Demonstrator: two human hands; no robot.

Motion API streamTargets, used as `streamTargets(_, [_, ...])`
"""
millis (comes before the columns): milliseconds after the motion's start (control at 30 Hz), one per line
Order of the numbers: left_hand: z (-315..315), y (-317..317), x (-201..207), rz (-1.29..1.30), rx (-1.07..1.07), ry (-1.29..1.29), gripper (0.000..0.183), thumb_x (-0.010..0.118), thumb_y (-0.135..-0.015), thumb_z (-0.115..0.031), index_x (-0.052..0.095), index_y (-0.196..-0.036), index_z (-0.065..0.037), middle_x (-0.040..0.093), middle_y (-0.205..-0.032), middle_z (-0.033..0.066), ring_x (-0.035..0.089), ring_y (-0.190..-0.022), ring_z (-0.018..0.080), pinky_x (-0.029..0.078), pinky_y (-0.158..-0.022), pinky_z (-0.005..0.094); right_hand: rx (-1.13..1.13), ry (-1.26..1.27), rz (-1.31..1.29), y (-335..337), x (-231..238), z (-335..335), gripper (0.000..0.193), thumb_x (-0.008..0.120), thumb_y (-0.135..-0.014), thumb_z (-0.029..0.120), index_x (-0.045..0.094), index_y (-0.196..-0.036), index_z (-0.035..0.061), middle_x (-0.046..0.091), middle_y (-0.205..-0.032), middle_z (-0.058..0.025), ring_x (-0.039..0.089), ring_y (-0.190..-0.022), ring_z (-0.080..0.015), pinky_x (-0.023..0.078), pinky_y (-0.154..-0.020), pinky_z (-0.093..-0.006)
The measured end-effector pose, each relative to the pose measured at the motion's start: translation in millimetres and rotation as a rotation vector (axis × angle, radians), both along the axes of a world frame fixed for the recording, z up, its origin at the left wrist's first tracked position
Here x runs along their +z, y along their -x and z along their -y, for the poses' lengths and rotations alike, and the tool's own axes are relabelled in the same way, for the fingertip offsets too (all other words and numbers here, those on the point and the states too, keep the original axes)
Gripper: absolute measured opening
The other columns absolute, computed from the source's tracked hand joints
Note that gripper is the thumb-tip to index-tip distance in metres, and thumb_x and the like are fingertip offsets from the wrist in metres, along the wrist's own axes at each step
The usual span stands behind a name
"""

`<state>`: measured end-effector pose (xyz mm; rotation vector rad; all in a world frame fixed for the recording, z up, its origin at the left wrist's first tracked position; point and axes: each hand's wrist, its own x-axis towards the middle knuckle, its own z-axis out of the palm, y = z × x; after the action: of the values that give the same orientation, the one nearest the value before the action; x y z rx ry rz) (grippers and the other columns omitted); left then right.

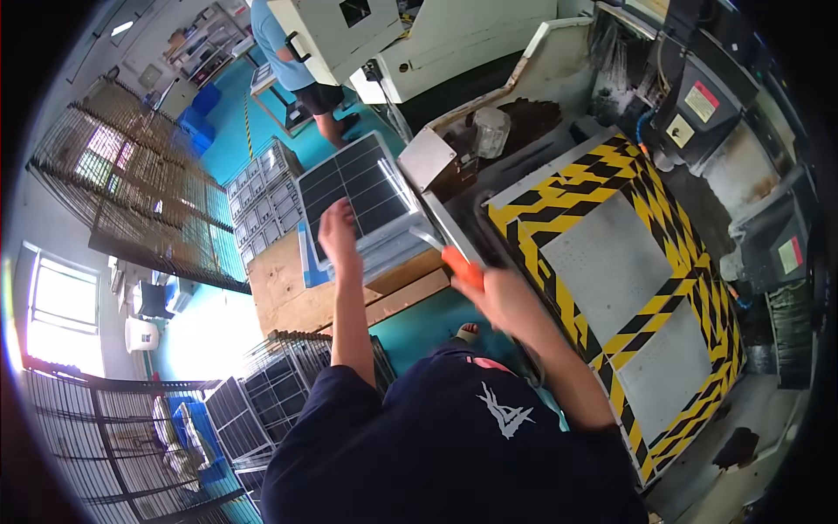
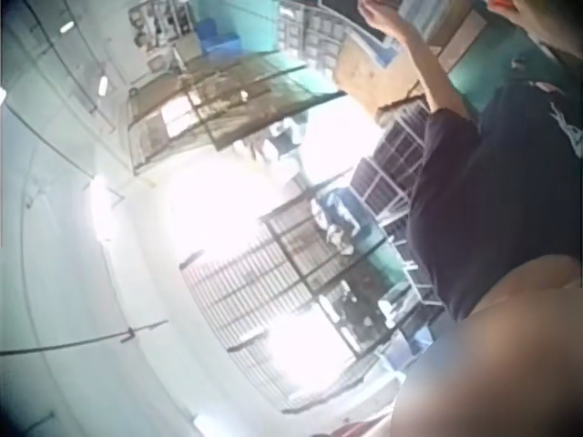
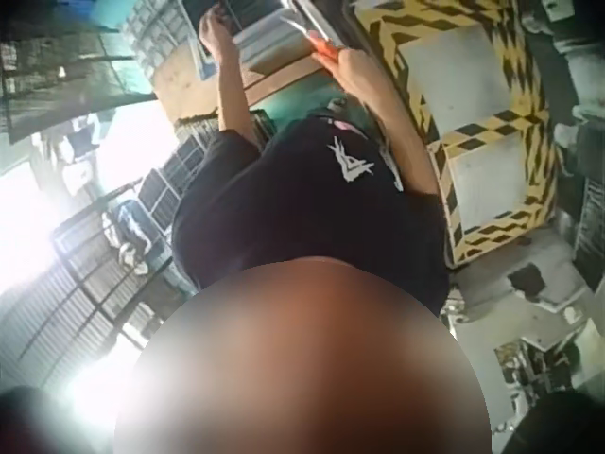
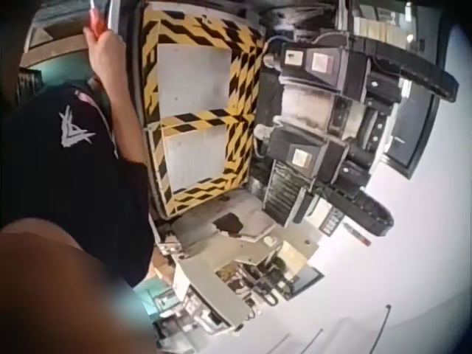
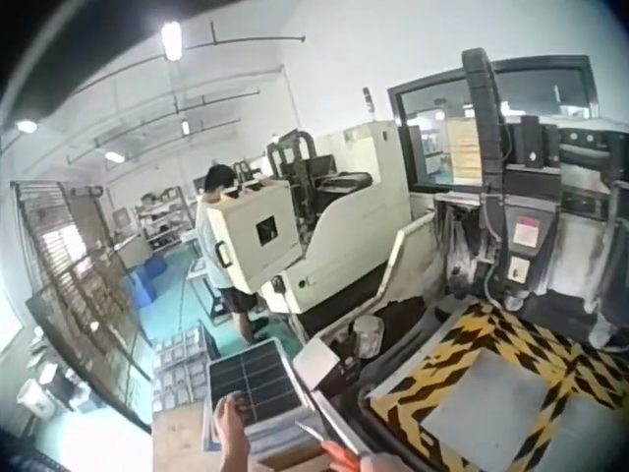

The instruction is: Placing solar panels onto a manufacturing machine platform and using an air blower tool.

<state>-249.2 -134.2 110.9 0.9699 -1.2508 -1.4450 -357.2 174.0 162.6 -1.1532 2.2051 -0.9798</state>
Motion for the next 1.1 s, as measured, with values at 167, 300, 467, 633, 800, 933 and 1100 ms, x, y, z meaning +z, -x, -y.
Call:
streamTargets(167, [15, -58, -17, 0.045, -0.044, 0.000, 0.028, 0.057, -0.106, -0.029, 0.074, -0.111, -0.008, 0.065, -0.090, -0.0025, 0.057, -0.081, 0.0066, 0.045, -0.073, 0.0243, 0.010, -0.162, -0.019, 8, -20, 42, 0.057, 0.064, -0.100, 0.047, 0.070, -0.082, -0.0072, 0.067, -0.073, -0.0302, 0.069, -0.077, -0.0490, 0.057, -0.069, -0.0535])
streamTargets(300, [9, -68, -36, 0.156, -0.139, -0.052, 0.029, 0.056, -0.107, -0.029, 0.074, -0.113, -0.006, 0.069, -0.096, -0.0003, 0.061, -0.084, 0.0076, 0.048, -0.076, 0.0251, 0.054, -0.158, -0.104, 8, -25, 41, 0.061, 0.062, -0.100, 0.050, 0.070, -0.079, -0.0071, 0.069, -0.074, -0.0293, 0.070, -0.078, -0.0481, 0.058, -0.070, -0.0527])
streamTargets(467, [40, -42, -61, 0.245, -0.273, 0.051, 0.027, 0.059, -0.106, -0.025, 0.073, -0.114, -0.003, 0.071, -0.097, 0.0010, 0.063, -0.083, 0.0082, 0.050, -0.073, 0.0265, 0.076, -0.214, -0.145, 10, 0, 50, 0.060, 0.061, -0.102, 0.047, 0.069, -0.077, -0.0074, 0.068, -0.072, -0.0284, 0.070, -0.076, -0.0480, 0.057, -0.068, -0.0531])
streamTargets(633, [103, 7, -92, 0.460, -0.217, 0.295, 0.024, 0.063, -0.101, -0.021, 0.073, -0.112, -0.002, 0.073, -0.101, 0.0119, 0.070, -0.084, 0.0210, 0.055, -0.076, 0.0349, 0.178, -0.174, -0.191, 0, 24, 79, 0.055, 0.063, -0.101, 0.044, 0.068, -0.078, -0.0060, 0.068, -0.070, -0.0262, 0.070, -0.072, -0.0459, 0.057, -0.066, -0.0521])
streamTargets(800, [154, 16, -109, 0.840, -0.010, 0.737, 0.025, 0.067, -0.093, -0.022, 0.072, -0.114, -0.008, 0.067, -0.124, 0.0168, 0.061, -0.122, 0.0331, 0.047, -0.104, 0.0456, 0.063, -0.077, -0.315, 2, 25, 132, 0.048, 0.063, -0.100, 0.039, 0.070, -0.075, -0.0023, 0.070, -0.069, -0.0209, 0.071, -0.067, -0.0406, 0.057, -0.063, -0.0490])
streamTargets(933, [201, -8, -127, 1.243, 0.232, 0.861, 0.049, 0.067, -0.095, -0.042, 0.065, -0.134, -0.013, 0.048, -0.153, 0.0199, 0.040, -0.143, 0.0421, 0.030, -0.114, 0.0629, 0.296, -0.208, -0.218, -3, 20, 154, 0.046, 0.063, -0.100, 0.037, 0.072, -0.076, -0.0009, 0.070, -0.071, -0.0227, 0.072, -0.068, -0.0407, 0.058, -0.063, -0.0506])
streamTargets(1100, [257, -72, -161, 1.210, 0.369, 0.197, 0.105, 0.057, -0.084, -0.085, 0.047, -0.151, -0.005, 0.035, -0.161, 0.0274, 0.038, -0.146, 0.0474, 0.032, -0.116, 0.0614, 0.206, -0.273, -0.255, 8, 14, 147, 0.050, 0.061, -0.102, 0.040, 0.071, -0.076, -0.0014, 0.070, -0.070, -0.0240, 0.071, -0.067, -0.0427, 0.058, -0.065, -0.0521])
